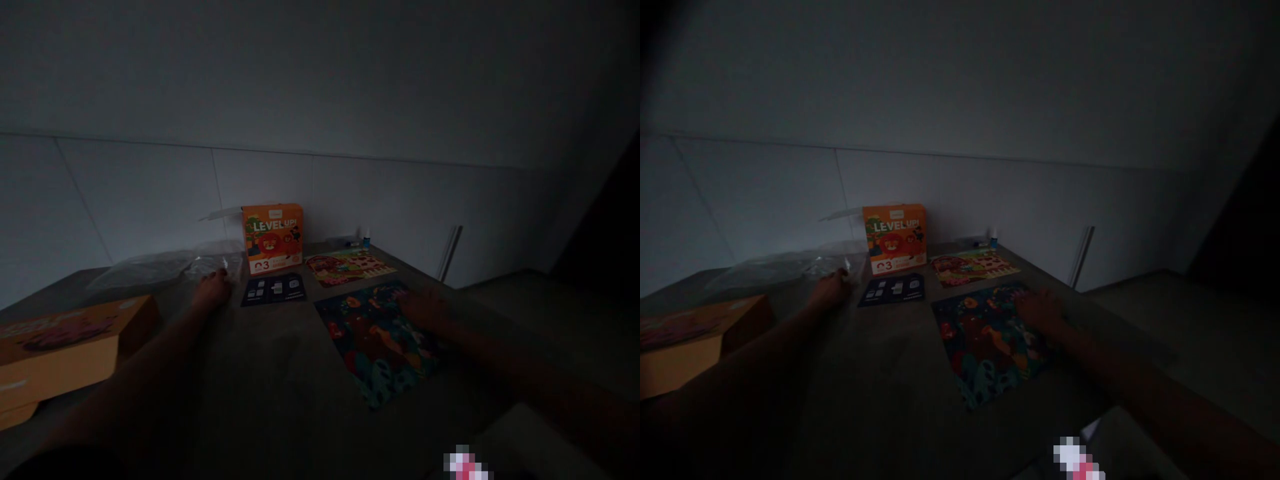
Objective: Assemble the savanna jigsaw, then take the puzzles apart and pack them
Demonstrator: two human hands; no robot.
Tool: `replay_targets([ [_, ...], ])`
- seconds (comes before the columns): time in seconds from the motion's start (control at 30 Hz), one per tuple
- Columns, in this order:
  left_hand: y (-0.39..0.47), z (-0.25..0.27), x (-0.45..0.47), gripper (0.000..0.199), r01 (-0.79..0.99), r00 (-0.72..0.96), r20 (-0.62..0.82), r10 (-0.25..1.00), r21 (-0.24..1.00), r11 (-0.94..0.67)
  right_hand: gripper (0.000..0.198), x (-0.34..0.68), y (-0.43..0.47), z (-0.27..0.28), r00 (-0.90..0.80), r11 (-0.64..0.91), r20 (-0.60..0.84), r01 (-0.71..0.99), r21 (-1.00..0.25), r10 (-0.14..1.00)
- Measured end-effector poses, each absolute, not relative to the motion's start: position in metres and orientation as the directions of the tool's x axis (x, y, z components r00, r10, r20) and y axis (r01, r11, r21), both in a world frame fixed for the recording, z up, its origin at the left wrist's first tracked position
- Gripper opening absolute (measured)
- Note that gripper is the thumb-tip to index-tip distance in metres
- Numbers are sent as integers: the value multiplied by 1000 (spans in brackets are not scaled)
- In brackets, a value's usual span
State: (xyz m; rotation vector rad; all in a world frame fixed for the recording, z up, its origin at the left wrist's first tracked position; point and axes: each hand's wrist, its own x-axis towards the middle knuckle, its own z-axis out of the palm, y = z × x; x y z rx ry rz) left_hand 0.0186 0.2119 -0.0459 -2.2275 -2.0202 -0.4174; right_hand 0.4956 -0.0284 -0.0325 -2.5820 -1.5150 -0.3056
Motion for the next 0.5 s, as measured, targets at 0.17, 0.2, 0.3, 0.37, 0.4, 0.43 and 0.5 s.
replay_targets([
  [0.17, 210, -43, 18, 56, 986, 92, 251, 963, 115, -124, 55, 423, -70, -27, 377, -399, 239, 916, 47, 895],
  [0.2, 210, -42, 18, 54, 985, 92, 246, 965, 118, -124, 56, 405, -78, -26, 342, -361, 226, 931, 48, 912],
  [0.3, 209, -41, 18, 49, 985, 89, 235, 968, 123, -121, 65, 352, -99, -22, 229, -231, 112, 973, 5, 967],
  [0.37, 209, -41, 19, 48, 985, 84, 231, 969, 127, -116, 67, 324, -104, -19, 191, -190, 73, 982, -24, 979],
  [0.4, 209, -42, 20, 50, 985, 79, 231, 970, 131, -112, 67, 313, -105, -16, 155, -154, 60, 988, -28, 986],
  [0.43, 209, -42, 21, 53, 985, 74, 231, 970, 136, -107, 68, 305, -104, -13, 131, -130, 49, 991, -27, 990],
  [0.5, 209, -43, 22, 63, 984, 61, 239, 969, 148, -98, 68, 294, -99, -5, 92, -92, 7, 996, -17, 996],
])
